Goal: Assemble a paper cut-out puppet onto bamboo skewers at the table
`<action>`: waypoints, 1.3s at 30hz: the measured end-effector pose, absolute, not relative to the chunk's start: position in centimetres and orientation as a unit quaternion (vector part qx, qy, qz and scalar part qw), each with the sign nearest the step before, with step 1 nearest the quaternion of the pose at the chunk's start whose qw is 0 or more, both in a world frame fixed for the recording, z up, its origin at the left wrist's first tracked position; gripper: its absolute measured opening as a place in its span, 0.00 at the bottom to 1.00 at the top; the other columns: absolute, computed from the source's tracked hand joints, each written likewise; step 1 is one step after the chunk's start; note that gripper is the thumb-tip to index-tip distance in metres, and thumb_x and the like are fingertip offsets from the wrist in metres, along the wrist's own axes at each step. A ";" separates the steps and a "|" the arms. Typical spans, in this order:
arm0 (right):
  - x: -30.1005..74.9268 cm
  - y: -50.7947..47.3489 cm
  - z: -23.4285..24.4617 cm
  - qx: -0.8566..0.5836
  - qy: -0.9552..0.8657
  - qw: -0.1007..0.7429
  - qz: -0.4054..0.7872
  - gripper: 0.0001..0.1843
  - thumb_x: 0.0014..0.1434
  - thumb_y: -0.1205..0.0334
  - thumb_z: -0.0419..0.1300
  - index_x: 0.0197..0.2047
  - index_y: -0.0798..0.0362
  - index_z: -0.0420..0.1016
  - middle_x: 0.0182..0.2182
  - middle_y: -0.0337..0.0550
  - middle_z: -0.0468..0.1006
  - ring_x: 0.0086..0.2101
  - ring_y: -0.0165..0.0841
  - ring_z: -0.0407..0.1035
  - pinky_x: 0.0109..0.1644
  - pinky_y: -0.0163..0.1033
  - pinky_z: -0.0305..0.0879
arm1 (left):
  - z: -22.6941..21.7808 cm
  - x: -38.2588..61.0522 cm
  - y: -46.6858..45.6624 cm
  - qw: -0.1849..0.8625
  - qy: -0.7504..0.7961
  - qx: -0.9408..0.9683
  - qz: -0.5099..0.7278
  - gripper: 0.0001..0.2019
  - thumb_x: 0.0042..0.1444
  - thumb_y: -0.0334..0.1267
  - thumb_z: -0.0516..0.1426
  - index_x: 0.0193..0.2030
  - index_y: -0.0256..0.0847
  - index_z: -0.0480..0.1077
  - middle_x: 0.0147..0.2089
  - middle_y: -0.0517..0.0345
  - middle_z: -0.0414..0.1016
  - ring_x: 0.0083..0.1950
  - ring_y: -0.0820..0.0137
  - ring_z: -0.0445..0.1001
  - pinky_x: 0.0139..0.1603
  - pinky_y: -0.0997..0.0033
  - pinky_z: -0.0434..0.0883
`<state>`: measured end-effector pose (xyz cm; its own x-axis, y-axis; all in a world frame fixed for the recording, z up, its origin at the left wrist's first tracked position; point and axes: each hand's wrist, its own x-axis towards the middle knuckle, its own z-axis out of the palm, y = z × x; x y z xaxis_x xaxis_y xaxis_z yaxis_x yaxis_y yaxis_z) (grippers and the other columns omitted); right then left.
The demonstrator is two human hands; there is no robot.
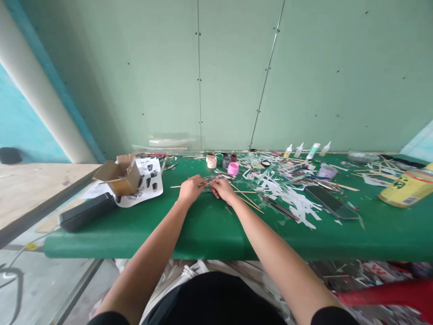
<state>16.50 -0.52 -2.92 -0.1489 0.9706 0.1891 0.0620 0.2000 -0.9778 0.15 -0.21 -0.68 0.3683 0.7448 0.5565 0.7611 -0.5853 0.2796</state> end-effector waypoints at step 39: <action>16.0 -1.5 -2.5 -0.506 -0.691 0.498 0.138 0.10 0.62 0.59 0.52 0.29 0.49 0.67 0.25 0.42 0.75 0.27 0.35 0.67 0.33 0.36 0.57 | -1.3 0.6 0.3 -0.057 -0.438 -0.815 -0.374 0.08 0.58 0.39 0.58 0.35 0.42 0.79 0.30 0.60 0.74 0.30 0.73 0.70 0.34 0.76 0.66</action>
